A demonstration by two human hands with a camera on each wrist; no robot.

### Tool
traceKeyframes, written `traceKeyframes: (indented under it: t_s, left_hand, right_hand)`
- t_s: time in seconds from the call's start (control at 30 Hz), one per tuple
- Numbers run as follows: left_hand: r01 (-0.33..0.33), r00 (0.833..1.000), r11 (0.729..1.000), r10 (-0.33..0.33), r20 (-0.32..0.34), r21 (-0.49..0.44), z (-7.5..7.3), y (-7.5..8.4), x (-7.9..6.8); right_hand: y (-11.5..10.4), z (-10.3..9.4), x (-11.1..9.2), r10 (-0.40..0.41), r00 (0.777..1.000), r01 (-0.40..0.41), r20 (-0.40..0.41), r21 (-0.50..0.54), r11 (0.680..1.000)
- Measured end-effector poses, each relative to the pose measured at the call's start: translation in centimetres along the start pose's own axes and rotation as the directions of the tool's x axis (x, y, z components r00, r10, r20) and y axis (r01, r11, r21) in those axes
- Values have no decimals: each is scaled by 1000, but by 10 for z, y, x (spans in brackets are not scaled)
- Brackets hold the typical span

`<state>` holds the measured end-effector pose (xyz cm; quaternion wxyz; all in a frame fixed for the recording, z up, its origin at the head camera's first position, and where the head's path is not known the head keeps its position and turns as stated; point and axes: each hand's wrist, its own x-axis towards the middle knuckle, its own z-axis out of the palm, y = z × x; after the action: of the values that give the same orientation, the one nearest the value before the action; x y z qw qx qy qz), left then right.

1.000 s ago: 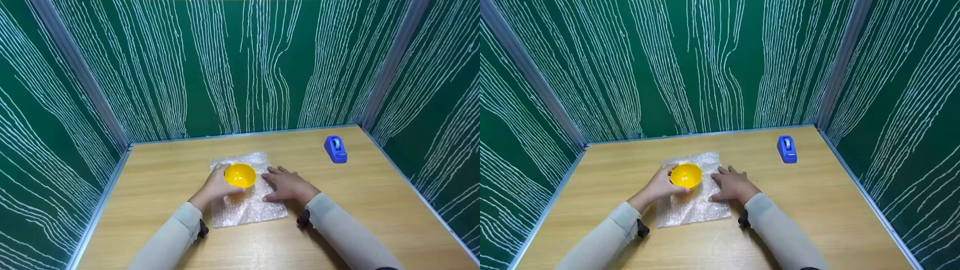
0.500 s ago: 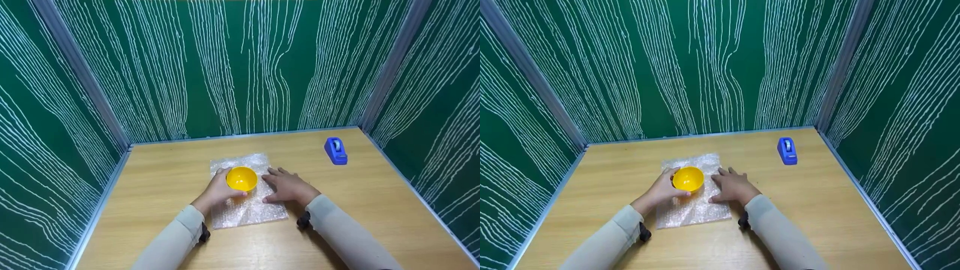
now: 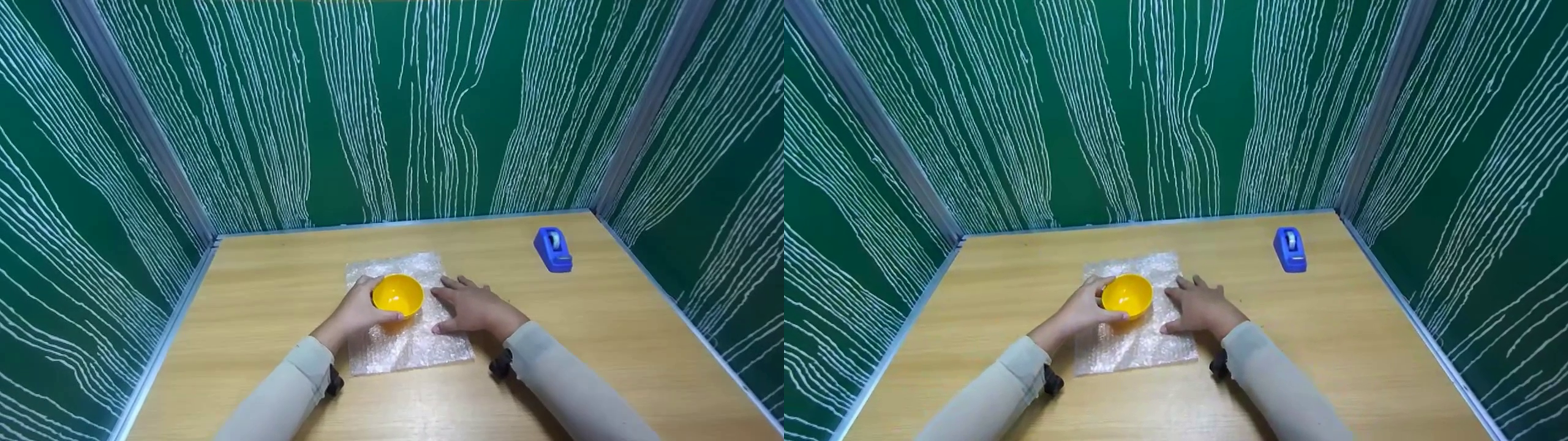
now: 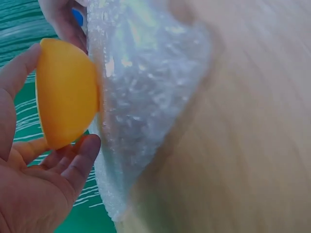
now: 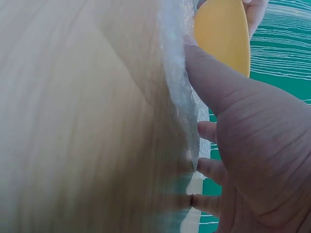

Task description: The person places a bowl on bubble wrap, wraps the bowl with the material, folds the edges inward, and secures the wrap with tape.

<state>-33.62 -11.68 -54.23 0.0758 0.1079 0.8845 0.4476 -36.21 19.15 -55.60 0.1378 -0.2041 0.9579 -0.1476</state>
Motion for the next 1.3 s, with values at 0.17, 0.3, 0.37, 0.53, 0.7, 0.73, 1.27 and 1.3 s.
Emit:
traceKeyframes:
  t_s: [0.17, 0.3, 0.37, 0.53, 0.7, 0.73, 1.27, 1.3]
  left_hand:
    - [29, 1000, 1000, -29, 5, -3, -2, 3, 1]
    - [47, 999, 999, -47, 6, 11, -3, 4, 1]
    - [50, 999, 999, -50, 11, 11, -3, 4, 1]
    - [55, 998, 998, -56, 34, 14, -7, 9, 2]
    - [58, 997, 998, -60, 53, 39, -11, 12, 3]
    - [58, 997, 997, -60, 55, 41, -11, 13, 4]
    - [75, 995, 993, -81, 63, 93, -15, 15, 4]
    - [80, 994, 993, -86, 62, 90, -15, 15, 4]
  right_hand:
    - [1, -3, -1, -4, 1000, 4, 4, 14, 1000]
    - [0, -6, -4, -27, 1000, 27, 1, 49, 998]
    - [0, -9, -8, -38, 999, 38, -6, 59, 998]
    - [-6, -19, -18, -41, 999, 42, -17, 37, 998]
    - [-16, -26, -28, -104, 995, 104, -5, -32, 994]
    - [-17, -27, -29, -127, 992, 126, -3, -46, 991]
    - [-14, -29, -45, -245, 961, 254, 126, -66, 965]
    - [-14, -29, -45, -245, 960, 256, 135, -68, 964]
